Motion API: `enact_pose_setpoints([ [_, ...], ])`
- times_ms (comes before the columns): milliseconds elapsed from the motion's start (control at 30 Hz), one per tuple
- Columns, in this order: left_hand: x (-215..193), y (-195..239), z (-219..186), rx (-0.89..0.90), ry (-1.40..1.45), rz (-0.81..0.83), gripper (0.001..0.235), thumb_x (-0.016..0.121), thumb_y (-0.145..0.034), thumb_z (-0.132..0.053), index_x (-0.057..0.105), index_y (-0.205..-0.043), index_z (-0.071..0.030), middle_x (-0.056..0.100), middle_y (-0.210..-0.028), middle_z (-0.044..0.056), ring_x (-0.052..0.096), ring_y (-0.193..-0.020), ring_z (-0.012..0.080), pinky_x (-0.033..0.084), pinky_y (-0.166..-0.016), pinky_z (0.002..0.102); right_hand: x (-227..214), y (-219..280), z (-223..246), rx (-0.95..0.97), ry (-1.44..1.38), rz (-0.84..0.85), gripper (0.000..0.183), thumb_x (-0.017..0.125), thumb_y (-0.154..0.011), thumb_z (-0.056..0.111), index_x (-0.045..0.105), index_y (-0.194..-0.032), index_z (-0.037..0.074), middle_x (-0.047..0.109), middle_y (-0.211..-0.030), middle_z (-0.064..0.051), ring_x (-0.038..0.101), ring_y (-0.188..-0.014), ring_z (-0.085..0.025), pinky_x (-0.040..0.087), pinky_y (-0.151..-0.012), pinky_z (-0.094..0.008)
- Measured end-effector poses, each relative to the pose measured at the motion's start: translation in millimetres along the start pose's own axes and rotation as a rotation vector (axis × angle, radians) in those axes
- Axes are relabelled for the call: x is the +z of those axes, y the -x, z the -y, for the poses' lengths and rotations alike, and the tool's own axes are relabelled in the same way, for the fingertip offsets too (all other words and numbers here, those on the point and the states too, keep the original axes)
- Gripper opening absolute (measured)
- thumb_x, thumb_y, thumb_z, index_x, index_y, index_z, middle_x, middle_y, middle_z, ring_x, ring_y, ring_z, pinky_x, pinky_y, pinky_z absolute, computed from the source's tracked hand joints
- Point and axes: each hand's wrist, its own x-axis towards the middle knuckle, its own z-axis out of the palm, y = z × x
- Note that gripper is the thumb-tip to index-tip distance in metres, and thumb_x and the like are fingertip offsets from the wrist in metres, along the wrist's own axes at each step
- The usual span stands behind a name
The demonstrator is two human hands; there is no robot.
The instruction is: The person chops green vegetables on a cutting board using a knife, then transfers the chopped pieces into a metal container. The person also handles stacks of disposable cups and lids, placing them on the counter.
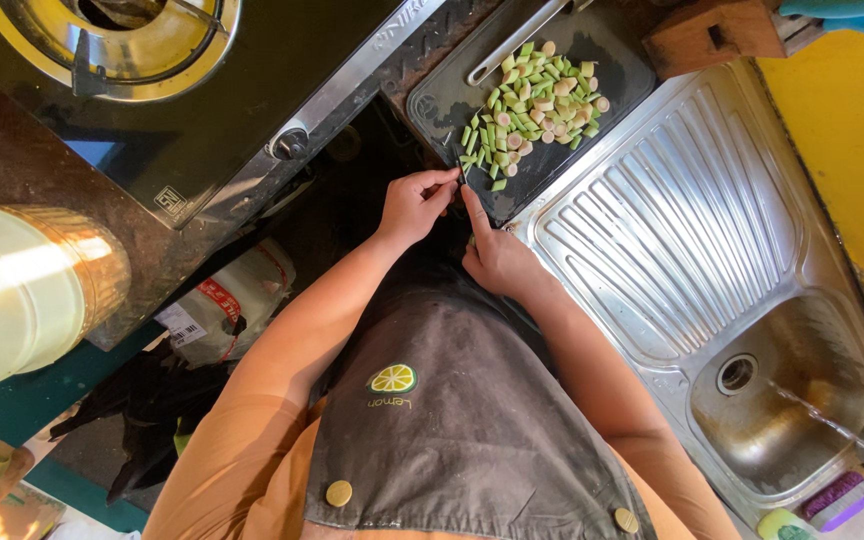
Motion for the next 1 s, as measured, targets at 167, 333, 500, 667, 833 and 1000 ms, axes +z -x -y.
enact_pose_setpoints([
  [167,0,-3,2,-0.005,0.023,-0.014,0.021,0.069,-0.098,-0.009,0.076,-0.117,-0.003,0.077,-0.082,0.003,0.067,-0.062,0.0057,0.054,-0.058,0.022,3,-9,-3,-0.079,-0.004,-0.054,0.091,0.059,-0.088,0.01,0.008,-0.162,-0.004,0.063,-0.062,-0.02,0.063,-0.057,-0.041,0.049,-0.06,-0.053],
  [333,3,-2,5,-0.011,0.054,-0.035,0.021,0.069,-0.098,-0.009,0.077,-0.117,-0.003,0.076,-0.08,0.004,0.066,-0.062,0.0068,0.054,-0.058,0.023,2,2,-1,-0.091,0.15,-0.088,0.09,0.06,-0.086,0.011,0.011,-0.16,-0.001,0.062,-0.056,-0.02,0.062,-0.051,-0.04,0.053,-0.076,-0.054],
  [500,5,-2,6,0.002,0.077,-0.042,0.02,0.067,-0.1,-0.011,0.076,-0.116,-0.004,0.076,-0.082,0.003,0.067,-0.064,0.0063,0.054,-0.058,0.022,4,-15,-4,-0.067,-0.026,-0.038,0.094,0.06,-0.087,0.01,0.005,-0.162,-0.004,0.065,-0.064,-0.021,0.063,-0.06,-0.044,0.049,-0.061,-0.057],
  [667,3,-4,-3,-0.089,0.044,-0.063,0.019,0.067,-0.1,-0.014,0.076,-0.115,-0.005,0.075,-0.08,0.002,0.068,-0.064,0.0068,0.054,-0.054,0.022,2,3,-1,0.037,0.015,0.02,0.093,0.059,-0.087,0.011,0.006,-0.162,0.001,0.065,-0.064,-0.024,0.065,-0.061,-0.046,0.05,-0.063,-0.057],
  [833,6,1,2,-0.091,0.064,-0.032,0.022,0.065,-0.101,-0.015,0.075,-0.117,-0.005,0.074,-0.083,0.001,0.068,-0.065,0.0063,0.053,-0.054,0.022,3,-11,-8,-0.062,-0.024,-0.051,0.093,0.06,-0.087,0.009,0.006,-0.162,-0.002,0.065,-0.066,-0.024,0.064,-0.062,-0.046,0.049,-0.062,-0.056],
  [1000,4,-3,1,-0.069,0.055,-0.047,0.021,0.065,-0.101,-0.015,0.075,-0.116,-0.004,0.073,-0.082,0.003,0.067,-0.065,0.0071,0.052,-0.053,0.022,3,20,-4,0.004,0.045,0.004,0.093,0.058,-0.084,0.008,0.009,-0.163,0.003,0.064,-0.062,-0.023,0.065,-0.058,-0.041,0.051,-0.062,-0.054],
])
